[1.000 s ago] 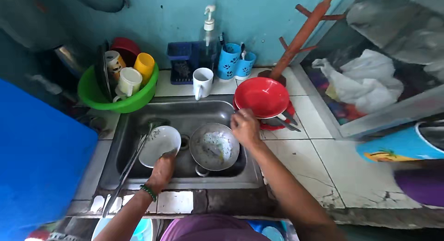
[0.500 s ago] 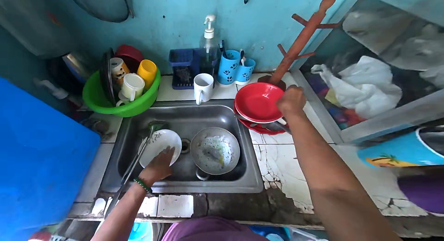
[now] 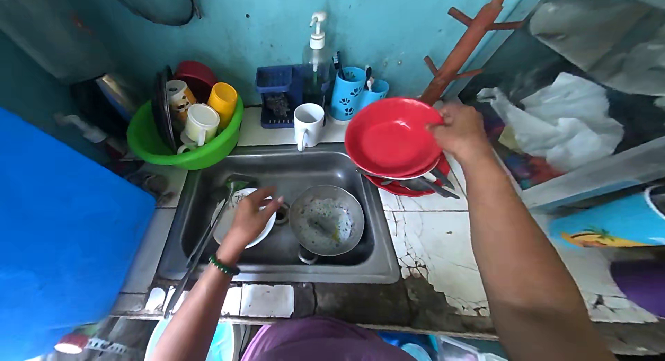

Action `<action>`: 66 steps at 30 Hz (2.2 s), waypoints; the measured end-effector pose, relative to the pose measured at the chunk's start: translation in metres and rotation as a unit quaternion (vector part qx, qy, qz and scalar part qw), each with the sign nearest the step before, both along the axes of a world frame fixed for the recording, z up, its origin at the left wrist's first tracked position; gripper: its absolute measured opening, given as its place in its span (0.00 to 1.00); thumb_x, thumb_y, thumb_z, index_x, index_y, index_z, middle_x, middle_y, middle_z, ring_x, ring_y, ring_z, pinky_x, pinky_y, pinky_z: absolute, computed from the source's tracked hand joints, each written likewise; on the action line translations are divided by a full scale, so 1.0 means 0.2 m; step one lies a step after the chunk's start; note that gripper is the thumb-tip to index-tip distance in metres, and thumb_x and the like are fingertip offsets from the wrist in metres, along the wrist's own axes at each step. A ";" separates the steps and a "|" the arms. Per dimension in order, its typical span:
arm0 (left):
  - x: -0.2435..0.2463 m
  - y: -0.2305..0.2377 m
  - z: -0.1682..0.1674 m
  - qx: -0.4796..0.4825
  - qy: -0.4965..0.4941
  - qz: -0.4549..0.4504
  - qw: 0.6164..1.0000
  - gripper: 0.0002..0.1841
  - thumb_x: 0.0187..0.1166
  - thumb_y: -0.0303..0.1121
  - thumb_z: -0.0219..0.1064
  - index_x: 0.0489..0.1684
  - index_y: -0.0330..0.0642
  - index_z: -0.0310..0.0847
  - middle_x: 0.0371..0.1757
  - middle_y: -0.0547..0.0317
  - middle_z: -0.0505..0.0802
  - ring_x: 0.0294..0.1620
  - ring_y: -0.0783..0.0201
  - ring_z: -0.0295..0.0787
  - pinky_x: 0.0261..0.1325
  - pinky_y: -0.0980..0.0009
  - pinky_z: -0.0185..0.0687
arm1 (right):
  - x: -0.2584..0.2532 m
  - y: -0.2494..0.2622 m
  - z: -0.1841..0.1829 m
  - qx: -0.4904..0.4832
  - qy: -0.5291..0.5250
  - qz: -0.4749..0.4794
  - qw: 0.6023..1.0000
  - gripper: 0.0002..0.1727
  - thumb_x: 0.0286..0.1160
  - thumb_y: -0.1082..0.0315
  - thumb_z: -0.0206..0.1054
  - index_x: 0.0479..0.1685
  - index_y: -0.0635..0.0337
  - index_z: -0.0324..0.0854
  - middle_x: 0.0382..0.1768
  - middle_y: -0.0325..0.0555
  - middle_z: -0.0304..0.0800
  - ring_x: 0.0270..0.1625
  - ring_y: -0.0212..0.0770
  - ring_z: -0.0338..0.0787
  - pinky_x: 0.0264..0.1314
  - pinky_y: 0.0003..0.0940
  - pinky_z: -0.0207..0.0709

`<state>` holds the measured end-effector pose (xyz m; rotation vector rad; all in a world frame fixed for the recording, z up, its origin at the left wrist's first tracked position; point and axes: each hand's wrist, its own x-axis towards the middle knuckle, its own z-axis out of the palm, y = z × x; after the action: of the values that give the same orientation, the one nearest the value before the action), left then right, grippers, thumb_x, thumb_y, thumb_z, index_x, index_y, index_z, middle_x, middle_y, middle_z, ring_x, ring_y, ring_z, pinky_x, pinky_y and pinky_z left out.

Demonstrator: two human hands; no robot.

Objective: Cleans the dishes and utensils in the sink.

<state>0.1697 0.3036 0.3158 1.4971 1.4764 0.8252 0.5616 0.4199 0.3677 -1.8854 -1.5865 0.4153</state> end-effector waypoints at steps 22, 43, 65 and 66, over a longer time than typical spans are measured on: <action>0.09 0.05 -0.21 0.300 0.208 0.079 0.928 0.36 0.71 0.14 0.64 0.86 0.41 0.69 0.69 0.25 0.80 0.58 0.34 0.89 0.56 0.46 0.88 | -0.85 -0.37 -0.82 -0.338 -0.206 0.344 0.852 0.31 0.68 0.78 0.71 0.77 0.65 0.77 0.87 0.69 0.58 0.86 0.71 0.63 0.82 0.66 0.64; 0.32 0.03 -0.28 -0.130 -0.106 0.115 0.979 0.27 0.91 0.30 0.55 0.90 0.50 0.61 0.62 0.35 0.86 0.48 0.48 0.89 0.43 0.52 0.86 | -0.86 -0.43 -0.68 -0.191 -0.071 0.224 0.953 0.21 0.74 0.77 0.67 0.67 0.70 0.82 0.74 0.69 0.76 0.73 0.66 0.81 0.75 0.61 0.75; 0.31 0.12 -0.24 -0.117 -0.101 0.082 0.985 0.30 0.95 0.56 0.36 0.90 0.54 0.59 0.55 0.35 0.87 0.43 0.47 0.88 0.40 0.51 0.86 | -0.99 -0.48 -0.65 -0.062 0.166 0.378 0.909 0.18 0.85 0.72 0.57 0.66 0.73 0.80 0.64 0.62 0.86 0.70 0.49 0.84 0.78 0.46 0.73; 0.28 0.12 -0.23 -0.109 -0.097 0.086 0.986 0.30 0.94 0.56 0.37 0.90 0.54 0.59 0.59 0.35 0.87 0.47 0.45 0.89 0.43 0.50 0.86 | -0.94 -0.49 -0.66 -0.088 0.118 0.400 0.905 0.19 0.82 0.75 0.55 0.65 0.73 0.83 0.68 0.65 0.85 0.75 0.55 0.81 0.83 0.52 0.67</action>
<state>0.2250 0.3277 0.2688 1.1079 1.5100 0.8543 0.3735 0.3218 0.2367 -1.1444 -2.1457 1.1181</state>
